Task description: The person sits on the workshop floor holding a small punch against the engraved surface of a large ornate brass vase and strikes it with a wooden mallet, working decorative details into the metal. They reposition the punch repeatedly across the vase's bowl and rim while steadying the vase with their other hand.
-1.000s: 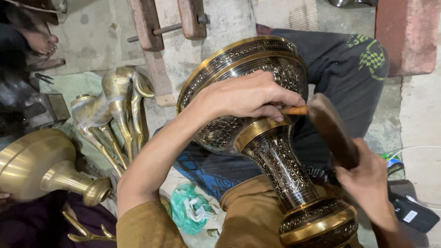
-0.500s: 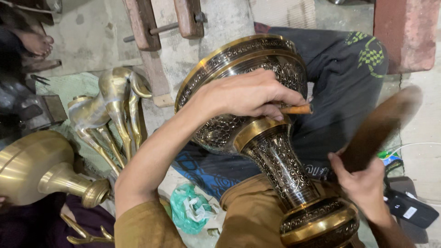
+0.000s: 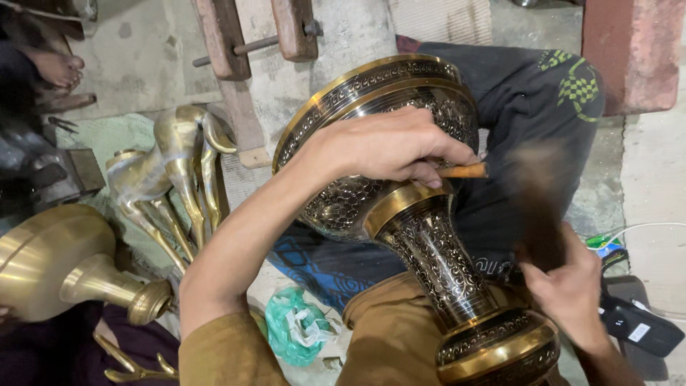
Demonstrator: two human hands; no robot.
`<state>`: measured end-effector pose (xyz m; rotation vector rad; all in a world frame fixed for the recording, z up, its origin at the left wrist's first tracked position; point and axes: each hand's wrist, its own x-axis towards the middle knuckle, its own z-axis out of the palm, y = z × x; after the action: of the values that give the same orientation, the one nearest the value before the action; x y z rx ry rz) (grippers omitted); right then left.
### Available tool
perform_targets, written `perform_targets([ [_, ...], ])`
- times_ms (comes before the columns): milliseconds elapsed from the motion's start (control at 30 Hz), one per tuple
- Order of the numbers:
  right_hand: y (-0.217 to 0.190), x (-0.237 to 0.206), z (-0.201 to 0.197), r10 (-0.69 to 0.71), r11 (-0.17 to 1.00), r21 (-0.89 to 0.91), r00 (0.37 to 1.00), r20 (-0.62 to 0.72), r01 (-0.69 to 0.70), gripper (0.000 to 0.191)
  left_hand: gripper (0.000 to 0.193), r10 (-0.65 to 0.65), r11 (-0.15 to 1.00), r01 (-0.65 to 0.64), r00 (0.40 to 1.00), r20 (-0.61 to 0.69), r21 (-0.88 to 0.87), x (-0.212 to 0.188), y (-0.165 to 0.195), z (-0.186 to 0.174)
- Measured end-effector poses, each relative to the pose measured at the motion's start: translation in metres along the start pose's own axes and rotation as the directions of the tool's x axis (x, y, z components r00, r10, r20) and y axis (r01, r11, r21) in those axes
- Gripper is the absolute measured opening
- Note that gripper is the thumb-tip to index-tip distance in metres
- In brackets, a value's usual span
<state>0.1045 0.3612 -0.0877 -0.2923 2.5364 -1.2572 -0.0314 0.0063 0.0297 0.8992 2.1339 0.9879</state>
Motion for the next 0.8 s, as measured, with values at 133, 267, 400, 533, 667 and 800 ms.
perform_targets([
  [133, 0.013, -0.003, 0.004, 0.330, 0.944, -0.070, 0.934, 0.136, -0.323, 0.068, 0.043, -0.012, 0.999, 0.012, 1.000, 0.004, -0.041, 0.001, 0.001, -0.002],
  [267, 0.015, -0.003, 0.002, 0.197, 0.964, -0.202, 0.973, 0.118, -0.171, 0.062, 0.042, 0.002, 1.000, -0.002, 1.000, 0.011, -0.016, 0.002, 0.002, -0.003],
  [400, 0.002, -0.003, 0.000, 0.085, 0.992, 0.102, 0.995, -0.056, -0.079, 0.022, 0.046, -0.021, 1.000, 0.021, 1.000, 0.002, -0.020, 0.001, 0.001, -0.003],
  [533, -0.011, 0.004, -0.005, 0.210, 0.966, -0.164, 0.975, 0.066, -0.197, 0.030, 0.044, 0.011, 0.999, -0.011, 1.000, -0.013, -0.032, 0.002, -0.001, -0.002],
  [667, -0.015, 0.012, -0.011, 0.302, 0.943, -0.186, 0.945, 0.126, -0.277, 0.036, 0.037, 0.058, 0.998, -0.058, 0.996, -0.060, 0.003, -0.002, -0.005, -0.001],
  [800, -0.015, 0.006, -0.017, 0.006, 1.000, 0.029, 0.997, -0.071, -0.004, 0.039, 0.040, 0.153, 0.986, -0.164, 0.966, -0.207, -0.039, -0.011, -0.007, 0.001],
])
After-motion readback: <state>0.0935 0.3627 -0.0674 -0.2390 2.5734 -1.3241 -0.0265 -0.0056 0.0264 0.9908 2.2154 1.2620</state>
